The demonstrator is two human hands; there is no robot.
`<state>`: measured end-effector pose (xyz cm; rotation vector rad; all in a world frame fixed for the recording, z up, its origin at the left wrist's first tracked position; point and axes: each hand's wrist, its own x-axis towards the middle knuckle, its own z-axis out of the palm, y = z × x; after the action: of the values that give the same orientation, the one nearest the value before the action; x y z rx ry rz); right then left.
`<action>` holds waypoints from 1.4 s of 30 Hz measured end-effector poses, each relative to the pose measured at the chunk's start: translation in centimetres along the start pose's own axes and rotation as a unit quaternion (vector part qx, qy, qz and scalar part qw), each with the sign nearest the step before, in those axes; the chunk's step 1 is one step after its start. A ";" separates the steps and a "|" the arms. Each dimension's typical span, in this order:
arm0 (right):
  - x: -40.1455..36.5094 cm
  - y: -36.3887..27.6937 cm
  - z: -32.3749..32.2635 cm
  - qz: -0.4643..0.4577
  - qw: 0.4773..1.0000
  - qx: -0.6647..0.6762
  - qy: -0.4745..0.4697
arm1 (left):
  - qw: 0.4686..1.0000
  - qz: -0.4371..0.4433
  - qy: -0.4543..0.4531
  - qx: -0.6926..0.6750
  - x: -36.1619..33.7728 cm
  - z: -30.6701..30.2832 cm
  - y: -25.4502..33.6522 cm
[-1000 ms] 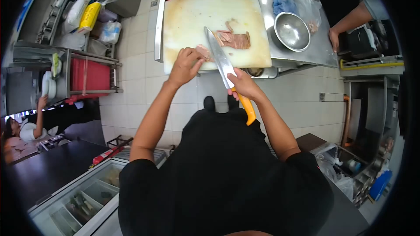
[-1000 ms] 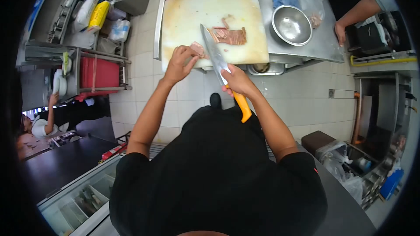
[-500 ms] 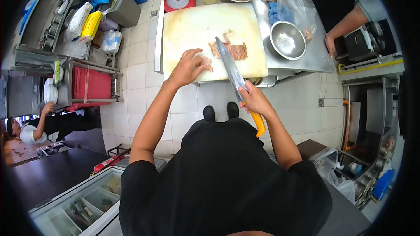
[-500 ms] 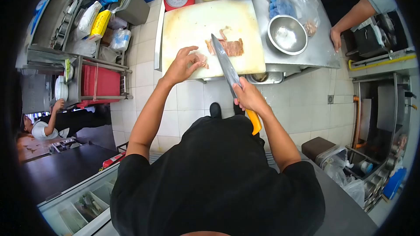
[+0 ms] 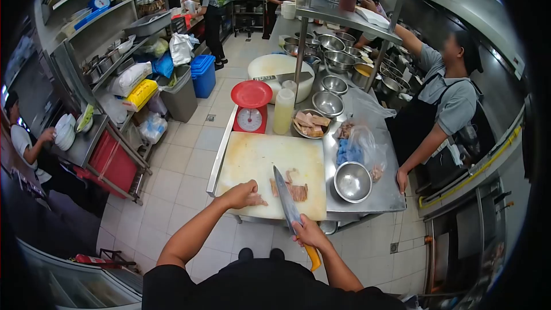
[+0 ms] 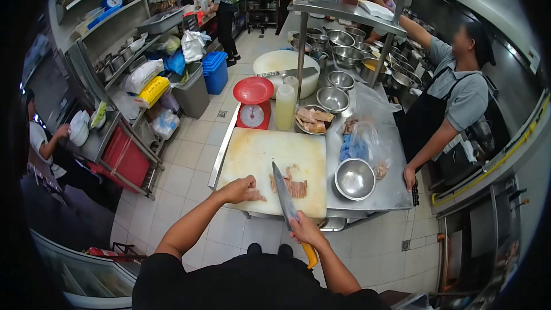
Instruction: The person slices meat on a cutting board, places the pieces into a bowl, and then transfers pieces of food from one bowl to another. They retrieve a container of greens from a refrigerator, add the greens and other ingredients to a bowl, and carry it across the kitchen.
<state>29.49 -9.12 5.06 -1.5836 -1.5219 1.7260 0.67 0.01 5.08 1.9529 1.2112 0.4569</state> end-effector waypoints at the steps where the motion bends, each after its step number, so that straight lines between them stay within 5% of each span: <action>1: 0.0 -0.4 0.0 -0.012 1.000 -0.014 0.004 | 0.999 -0.030 0.035 0.016 -0.2 -0.2 0.6; 6: 0.5 -0.5 -0.5 -0.018 0.999 -0.034 0.024 | 0.985 0.003 0.175 0.002 1.8 1.5 -1.4; 8: 0.8 -0.8 -0.5 -0.023 0.998 -0.046 0.026 | 0.966 0.114 0.198 0.123 2.6 2.4 -2.4; 16: 0.4 -1.3 -0.6 -0.030 0.997 -0.070 0.031 | 0.949 0.146 0.115 0.253 1.9 3.4 -2.0; 18: -0.4 -1.8 -0.4 -0.034 0.993 -0.100 0.061 | 0.945 0.240 0.120 0.188 1.8 3.4 -3.4; 20: -0.4 -1.4 -0.5 -0.083 0.985 -0.135 0.065 | 0.958 0.215 0.101 0.159 1.6 4.2 -5.3; 22: -1.0 -1.7 -0.5 -0.063 0.986 -0.140 0.060 | 0.918 0.307 0.186 0.168 1.4 5.8 -7.6; 26: -1.7 -2.9 0.0 -0.001 0.997 -0.060 0.053 | 0.927 0.190 0.281 0.162 0.6 3.1 -2.6; 34: -1.8 -3.9 0.5 0.032 0.994 -0.107 0.015 | 0.955 0.203 0.176 0.129 -2.6 2.3 -2.4; 37: -1.3 -4.2 0.2 -0.019 0.973 -0.230 0.024 | 0.945 0.176 0.258 0.093 -2.2 2.6 -2.7; 39: -1.1 -4.6 0.3 -0.103 0.905 -0.408 0.059 | 0.944 0.106 0.299 0.088 -2.1 2.5 -3.0; 42: -1.1 -6.6 0.7 -0.087 0.887 -0.453 0.024 | 0.946 0.111 0.297 0.060 -1.6 2.8 -2.9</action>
<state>26.70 -7.91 11.03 -1.7394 -2.5558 0.8610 -0.02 -1.90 1.23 2.1407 1.4051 1.1794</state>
